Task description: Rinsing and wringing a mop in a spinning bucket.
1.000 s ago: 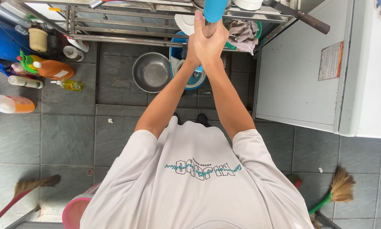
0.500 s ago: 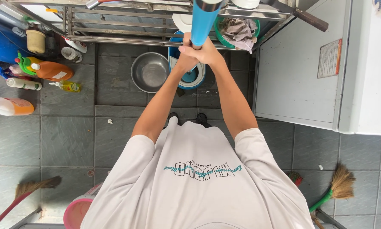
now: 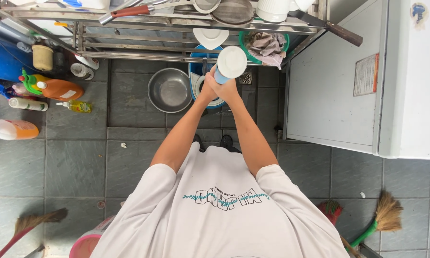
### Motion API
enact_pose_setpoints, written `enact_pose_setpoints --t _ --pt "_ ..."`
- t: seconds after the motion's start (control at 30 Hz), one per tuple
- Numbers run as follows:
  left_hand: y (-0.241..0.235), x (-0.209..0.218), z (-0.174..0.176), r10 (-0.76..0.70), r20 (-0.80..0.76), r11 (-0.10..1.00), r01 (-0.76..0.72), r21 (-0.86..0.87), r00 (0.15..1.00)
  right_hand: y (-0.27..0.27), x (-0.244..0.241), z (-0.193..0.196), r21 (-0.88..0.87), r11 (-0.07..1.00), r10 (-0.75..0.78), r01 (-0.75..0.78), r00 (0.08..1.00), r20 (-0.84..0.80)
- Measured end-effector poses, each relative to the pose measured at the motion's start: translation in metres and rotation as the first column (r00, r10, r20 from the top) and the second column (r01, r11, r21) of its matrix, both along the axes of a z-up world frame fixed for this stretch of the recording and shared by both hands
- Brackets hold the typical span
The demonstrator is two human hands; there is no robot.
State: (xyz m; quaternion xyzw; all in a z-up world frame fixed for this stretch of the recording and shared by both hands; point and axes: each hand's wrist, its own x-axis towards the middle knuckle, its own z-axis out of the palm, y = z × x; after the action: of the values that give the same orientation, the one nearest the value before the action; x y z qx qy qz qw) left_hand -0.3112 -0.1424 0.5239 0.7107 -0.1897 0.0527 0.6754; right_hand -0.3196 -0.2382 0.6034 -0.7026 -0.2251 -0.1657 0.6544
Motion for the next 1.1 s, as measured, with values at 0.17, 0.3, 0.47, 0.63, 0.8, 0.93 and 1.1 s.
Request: enact_pose_setpoints --t 0.17,0.3,0.47,0.63,0.8,0.93,1.1 --pt "-0.008 0.002 -0.023 -0.026 -0.013 0.999 0.025 -0.047 1.000 -0.013 -0.003 -0.016 -0.128 0.991 -0.029 0.030 1.000 0.011" --pt "-0.018 -0.006 -0.012 -0.030 0.014 0.996 0.032 -0.089 0.999 -0.020 -0.012 0.001 -0.082 0.995 0.047 -0.060 0.987 -0.152" --pt "-0.021 -0.012 0.001 -0.075 0.012 0.995 0.076 -0.071 0.997 -0.033 -0.012 0.002 -0.136 0.980 0.109 -0.147 0.961 -0.256" --pt "-0.026 -0.011 -0.018 -0.086 0.057 0.990 0.091 -0.105 0.995 -0.037 -0.020 0.015 -0.080 0.974 0.186 -0.214 0.946 -0.265" --pt "-0.025 -0.013 -0.008 -0.096 0.075 0.990 0.103 -0.098 0.993 -0.039 -0.027 0.027 -0.049 0.968 0.226 -0.247 0.937 -0.267" --pt "-0.024 -0.015 -0.017 -0.096 0.082 0.990 0.104 -0.098 0.992 -0.039 -0.032 0.033 -0.042 0.967 0.231 -0.252 0.932 -0.280" --pt "-0.018 -0.011 -0.053 -0.024 0.082 0.996 0.018 0.082 0.996 -0.037 -0.036 0.045 -0.015 0.953 0.285 -0.302 0.913 -0.291"
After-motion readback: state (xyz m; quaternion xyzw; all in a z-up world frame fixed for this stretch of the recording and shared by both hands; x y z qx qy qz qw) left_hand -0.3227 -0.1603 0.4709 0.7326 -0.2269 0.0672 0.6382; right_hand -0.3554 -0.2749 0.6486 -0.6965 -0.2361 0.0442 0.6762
